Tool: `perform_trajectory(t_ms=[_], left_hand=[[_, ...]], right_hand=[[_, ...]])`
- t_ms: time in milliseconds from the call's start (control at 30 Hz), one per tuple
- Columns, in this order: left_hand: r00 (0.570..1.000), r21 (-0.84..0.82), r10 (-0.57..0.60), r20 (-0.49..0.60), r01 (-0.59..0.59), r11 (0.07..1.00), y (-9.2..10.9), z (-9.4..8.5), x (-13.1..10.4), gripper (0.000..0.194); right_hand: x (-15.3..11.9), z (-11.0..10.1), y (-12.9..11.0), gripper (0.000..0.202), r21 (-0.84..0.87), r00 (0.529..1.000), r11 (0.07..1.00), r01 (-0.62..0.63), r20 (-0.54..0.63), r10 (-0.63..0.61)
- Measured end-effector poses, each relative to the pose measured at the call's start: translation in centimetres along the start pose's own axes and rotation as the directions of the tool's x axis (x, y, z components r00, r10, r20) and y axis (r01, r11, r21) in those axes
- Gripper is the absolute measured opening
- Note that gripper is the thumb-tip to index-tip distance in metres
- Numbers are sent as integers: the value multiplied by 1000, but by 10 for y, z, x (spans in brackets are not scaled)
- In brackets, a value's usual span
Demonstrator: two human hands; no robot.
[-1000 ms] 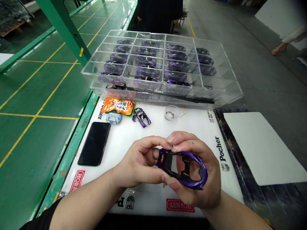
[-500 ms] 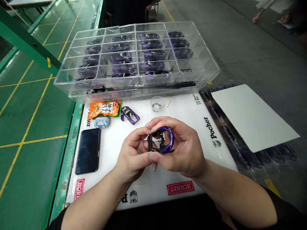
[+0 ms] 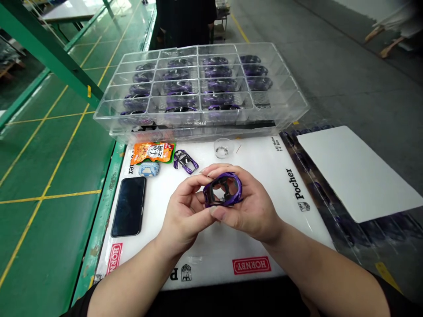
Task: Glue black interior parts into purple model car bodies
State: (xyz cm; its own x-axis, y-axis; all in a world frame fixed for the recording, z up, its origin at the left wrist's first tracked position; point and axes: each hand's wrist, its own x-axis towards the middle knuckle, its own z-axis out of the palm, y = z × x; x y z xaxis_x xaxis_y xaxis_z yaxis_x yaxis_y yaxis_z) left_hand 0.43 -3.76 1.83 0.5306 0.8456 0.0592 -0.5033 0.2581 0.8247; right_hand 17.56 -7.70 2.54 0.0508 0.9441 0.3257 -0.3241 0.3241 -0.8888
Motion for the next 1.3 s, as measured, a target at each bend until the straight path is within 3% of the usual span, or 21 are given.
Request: perform_trajectory(t_ms=[233,333,400,467,533,733,867,1133,1300], left_hand=[[995,35,23,96,-26,999,2,-1,-2,50],[989,181,116,90,-131,975,4,-4,-4,51],[952,386,298,77,-304,871,6,-6,-6,54],[871,580,477,117,-449,679,8,-9,-6,59],[810,691,564,163,-501,520,10,-11,-7,63],[746,824,634,205,-481,299,14,-7,-7,61],[736,862,634,238,-461,211,16,-2,-6,54],[745,874,624,237,-444,199,16,0,-7,51],[817,796,545,189,-452,403,16,-2,-6,56]], right_hand=[[0,-5,0,56,-70,1000,997,11,27,-9],[-2,-6,-4,59,-100,1000,995,-2,18,4],[-3,-5,-6,63,-107,999,994,-33,-9,32],[-5,-4,-8,66,-90,998,995,-52,-41,48],[-6,-4,-8,65,-63,997,997,-40,-74,35],[-3,-9,-6,26,-88,989,994,59,-133,-70],[-1,-11,-6,19,-164,977,984,66,-188,-97],[-1,-10,-4,15,-192,970,981,12,-235,-58],[-2,-11,-9,32,-126,983,991,-41,-185,17]])
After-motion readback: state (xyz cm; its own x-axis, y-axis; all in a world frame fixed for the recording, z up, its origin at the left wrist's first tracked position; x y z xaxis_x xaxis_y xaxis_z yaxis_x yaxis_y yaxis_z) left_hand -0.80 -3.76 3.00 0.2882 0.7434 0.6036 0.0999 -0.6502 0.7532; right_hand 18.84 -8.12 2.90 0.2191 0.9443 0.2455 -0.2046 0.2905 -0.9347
